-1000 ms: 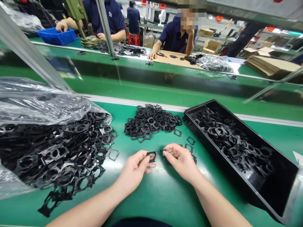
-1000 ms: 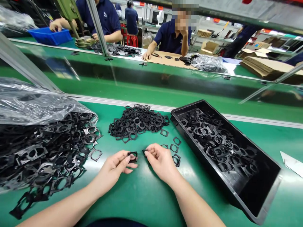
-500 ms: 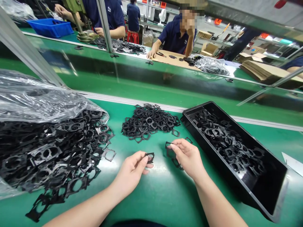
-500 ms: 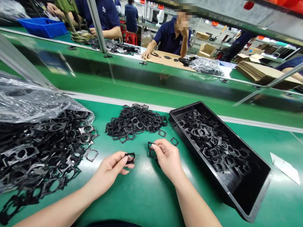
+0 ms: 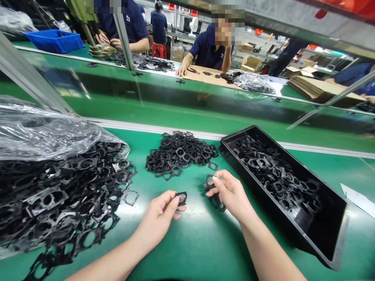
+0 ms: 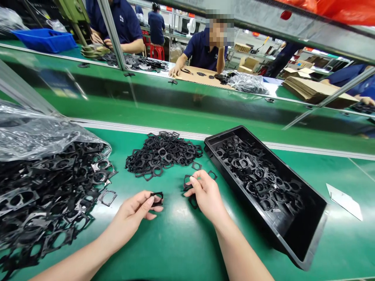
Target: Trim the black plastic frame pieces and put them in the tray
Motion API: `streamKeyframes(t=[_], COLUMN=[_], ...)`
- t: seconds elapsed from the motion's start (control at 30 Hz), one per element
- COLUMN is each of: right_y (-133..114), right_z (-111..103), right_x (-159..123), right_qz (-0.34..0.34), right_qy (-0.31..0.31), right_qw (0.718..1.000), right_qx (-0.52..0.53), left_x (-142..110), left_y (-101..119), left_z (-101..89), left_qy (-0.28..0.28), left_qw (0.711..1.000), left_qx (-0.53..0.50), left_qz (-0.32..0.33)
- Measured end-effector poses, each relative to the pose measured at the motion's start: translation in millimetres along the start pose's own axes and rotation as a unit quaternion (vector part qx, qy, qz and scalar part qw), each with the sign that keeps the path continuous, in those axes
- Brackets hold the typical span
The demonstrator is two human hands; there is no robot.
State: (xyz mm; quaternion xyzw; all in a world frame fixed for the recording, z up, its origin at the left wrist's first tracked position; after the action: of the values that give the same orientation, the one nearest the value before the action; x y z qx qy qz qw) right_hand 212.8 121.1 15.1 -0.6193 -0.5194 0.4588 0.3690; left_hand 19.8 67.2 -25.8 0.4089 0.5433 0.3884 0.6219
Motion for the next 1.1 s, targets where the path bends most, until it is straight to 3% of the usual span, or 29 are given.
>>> streamKeyframes(t=[0.17,0.3,0.4,0.47,0.53,0.57,0.63,0.77,0.93,1.1], right_y=[1,-9,-22,-25,-21,-17,-9,-3,-17,-21], right_z=[-6,-24,-27,-13,12,26,46,59,50,47], right_x=[1,1,-7,-14,-23,-29,-39,-44,-44,-45], right_qz=[-0.023,-0.100,-0.169,-0.178,-0.132,-0.098,-0.046,-0.069,-0.196,-0.239], right_qy=[0.021,0.125,0.181,0.112,-0.026,-0.092,-0.158,-0.148,-0.072,-0.041], right_qw=[0.997,0.967,0.953,0.974,0.991,0.990,0.984,0.985,0.977,0.968], right_qx=[-0.065,-0.196,-0.177,-0.085,0.002,0.032,0.068,0.045,-0.034,-0.066], left_x=[0,-1,-1,-1,-1,-1,-2,-7,-14,-18], left_y=[-1,0,2,4,5,6,7,10,14,11], left_z=[-0.6,-1.0,-1.0,-0.9,-0.2,0.1,0.9,3.6,4.6,2.2], left_qy=[-0.001,0.003,0.009,0.015,0.018,0.021,0.026,0.025,0.012,0.013], left_qw=[1.000,1.000,1.000,1.000,0.999,0.999,0.998,0.997,0.994,0.987], left_qx=[0.001,-0.007,-0.011,-0.013,-0.019,-0.026,-0.042,-0.049,0.003,0.074], left_qz=[0.003,0.003,0.002,0.010,0.022,0.026,0.032,0.058,0.112,0.142])
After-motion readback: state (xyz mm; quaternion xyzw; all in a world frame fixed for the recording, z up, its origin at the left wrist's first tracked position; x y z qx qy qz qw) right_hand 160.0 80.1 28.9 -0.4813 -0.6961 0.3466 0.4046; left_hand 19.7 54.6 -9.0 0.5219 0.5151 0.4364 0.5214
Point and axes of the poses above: each hand's wrist, its own x-axis towards the middle knuckle, its own z-axis out of the palm, y = z × x, the point moved 5 cm from there along x, towards the middle knuckle, and after that the axes turned 6 degrees about y, right-handed, at the moved point
